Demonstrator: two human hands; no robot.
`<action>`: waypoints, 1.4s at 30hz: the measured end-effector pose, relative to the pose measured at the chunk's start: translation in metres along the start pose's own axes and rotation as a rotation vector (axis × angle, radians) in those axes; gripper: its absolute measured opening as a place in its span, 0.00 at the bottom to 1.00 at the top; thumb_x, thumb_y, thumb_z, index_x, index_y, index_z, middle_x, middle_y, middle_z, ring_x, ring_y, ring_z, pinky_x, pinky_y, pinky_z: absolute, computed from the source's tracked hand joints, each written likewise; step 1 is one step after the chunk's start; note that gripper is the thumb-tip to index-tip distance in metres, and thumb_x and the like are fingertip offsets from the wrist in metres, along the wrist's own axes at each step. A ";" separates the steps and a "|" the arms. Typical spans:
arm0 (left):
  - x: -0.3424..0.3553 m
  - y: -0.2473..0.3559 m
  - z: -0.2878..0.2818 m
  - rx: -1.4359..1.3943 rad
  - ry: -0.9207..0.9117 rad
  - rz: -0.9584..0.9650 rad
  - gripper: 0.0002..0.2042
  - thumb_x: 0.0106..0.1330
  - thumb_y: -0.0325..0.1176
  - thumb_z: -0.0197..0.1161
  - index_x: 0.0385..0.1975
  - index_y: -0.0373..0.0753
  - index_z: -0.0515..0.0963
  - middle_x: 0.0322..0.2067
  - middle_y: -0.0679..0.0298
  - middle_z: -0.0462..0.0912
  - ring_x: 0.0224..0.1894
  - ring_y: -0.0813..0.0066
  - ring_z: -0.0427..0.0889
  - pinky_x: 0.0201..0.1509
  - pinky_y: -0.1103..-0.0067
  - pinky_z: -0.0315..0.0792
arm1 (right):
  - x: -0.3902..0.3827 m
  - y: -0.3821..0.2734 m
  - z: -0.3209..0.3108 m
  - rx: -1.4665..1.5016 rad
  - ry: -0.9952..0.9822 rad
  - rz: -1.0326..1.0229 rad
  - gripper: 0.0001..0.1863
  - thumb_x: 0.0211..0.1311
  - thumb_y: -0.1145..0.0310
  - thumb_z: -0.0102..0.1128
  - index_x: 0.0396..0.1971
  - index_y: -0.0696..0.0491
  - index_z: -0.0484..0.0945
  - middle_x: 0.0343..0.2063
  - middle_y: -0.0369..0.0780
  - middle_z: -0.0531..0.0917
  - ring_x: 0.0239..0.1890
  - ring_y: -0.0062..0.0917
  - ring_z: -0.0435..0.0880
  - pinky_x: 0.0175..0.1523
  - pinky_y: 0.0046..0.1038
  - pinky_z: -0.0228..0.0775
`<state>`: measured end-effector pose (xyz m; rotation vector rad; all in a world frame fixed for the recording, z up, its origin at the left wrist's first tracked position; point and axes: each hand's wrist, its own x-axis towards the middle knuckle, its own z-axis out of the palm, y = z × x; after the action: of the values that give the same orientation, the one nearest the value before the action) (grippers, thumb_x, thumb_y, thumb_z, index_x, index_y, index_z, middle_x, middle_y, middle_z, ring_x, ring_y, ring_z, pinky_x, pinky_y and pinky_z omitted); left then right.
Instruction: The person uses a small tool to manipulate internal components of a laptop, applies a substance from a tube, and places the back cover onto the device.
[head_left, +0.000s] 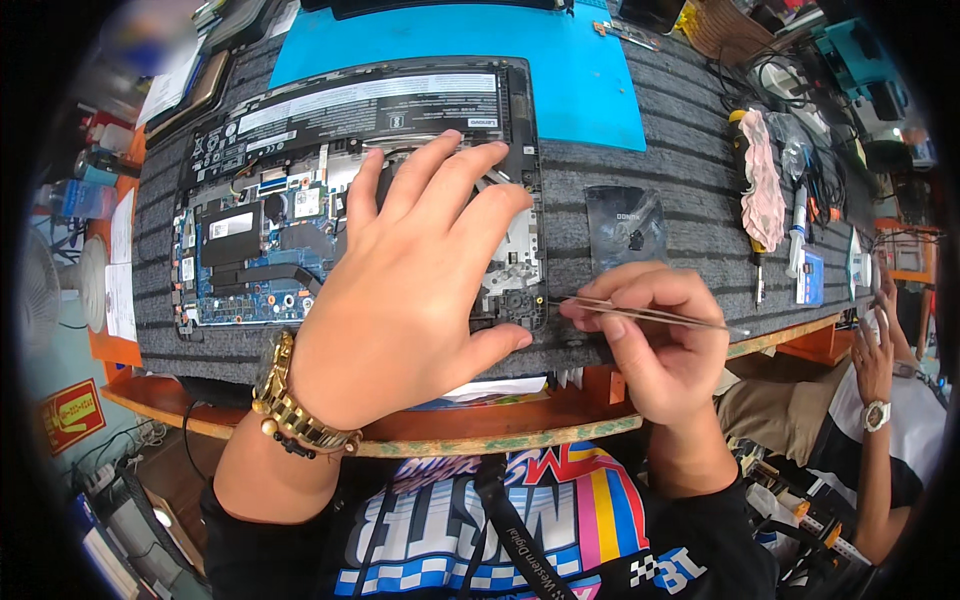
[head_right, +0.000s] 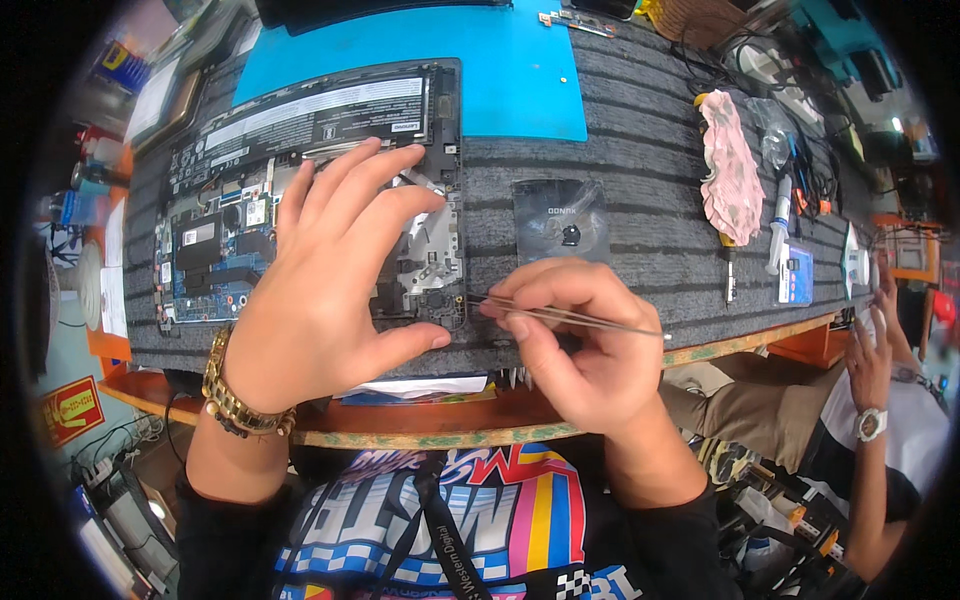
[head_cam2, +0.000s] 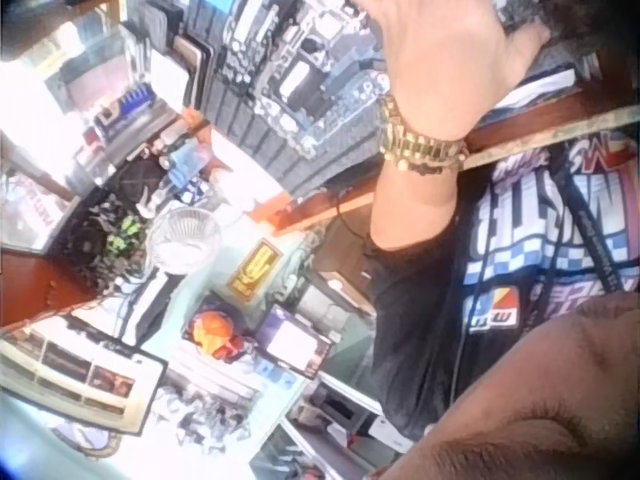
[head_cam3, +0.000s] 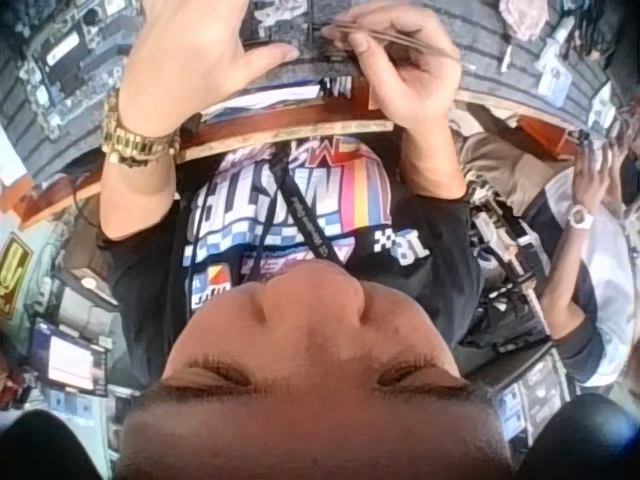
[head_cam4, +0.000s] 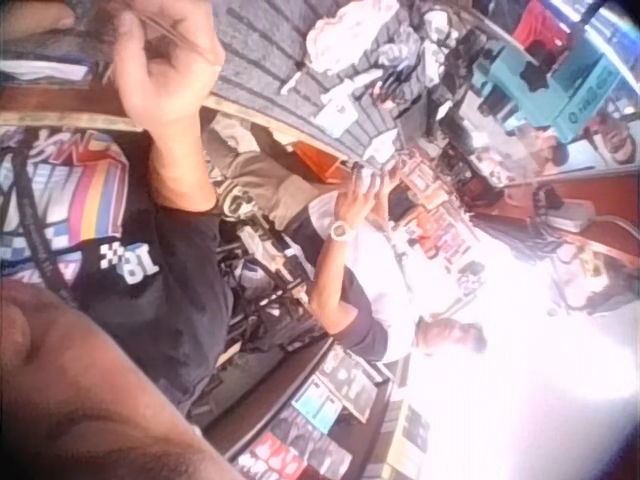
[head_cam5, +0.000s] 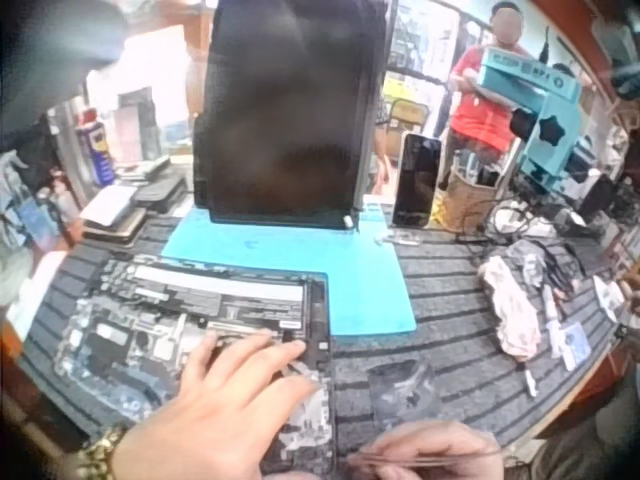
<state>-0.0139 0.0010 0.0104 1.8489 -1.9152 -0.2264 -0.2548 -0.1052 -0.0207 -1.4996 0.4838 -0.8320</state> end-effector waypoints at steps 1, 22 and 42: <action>0.000 -0.001 0.001 0.000 0.004 -0.003 0.44 0.48 0.46 0.89 0.68 0.43 0.76 0.78 0.50 0.71 0.82 0.37 0.65 0.83 0.38 0.52 | 0.001 -0.002 0.001 0.004 0.009 0.016 0.07 0.71 0.87 0.68 0.44 0.64 0.82 0.46 0.51 0.91 0.46 0.29 0.94 0.52 0.30 0.88; -0.008 -0.010 0.021 0.048 0.143 0.047 0.43 0.51 0.46 0.90 0.67 0.43 0.76 0.75 0.54 0.74 0.82 0.44 0.67 0.82 0.36 0.56 | 0.031 -0.035 -0.009 -0.395 -0.291 0.106 0.07 0.74 0.83 0.66 0.48 0.63 0.85 0.46 0.42 0.92 0.48 0.22 0.93 0.50 0.24 0.89; -0.010 -0.007 0.017 -0.002 0.130 0.025 0.43 0.51 0.44 0.90 0.68 0.40 0.77 0.74 0.52 0.75 0.82 0.43 0.66 0.84 0.37 0.56 | 0.034 -0.043 -0.004 -0.501 -0.374 0.121 0.06 0.76 0.85 0.63 0.48 0.63 0.81 0.51 0.48 0.89 0.50 0.30 0.94 0.52 0.27 0.88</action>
<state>-0.0151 0.0067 -0.0098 1.7915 -1.8481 -0.0972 -0.2433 -0.1278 0.0280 -2.0120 0.5163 -0.3270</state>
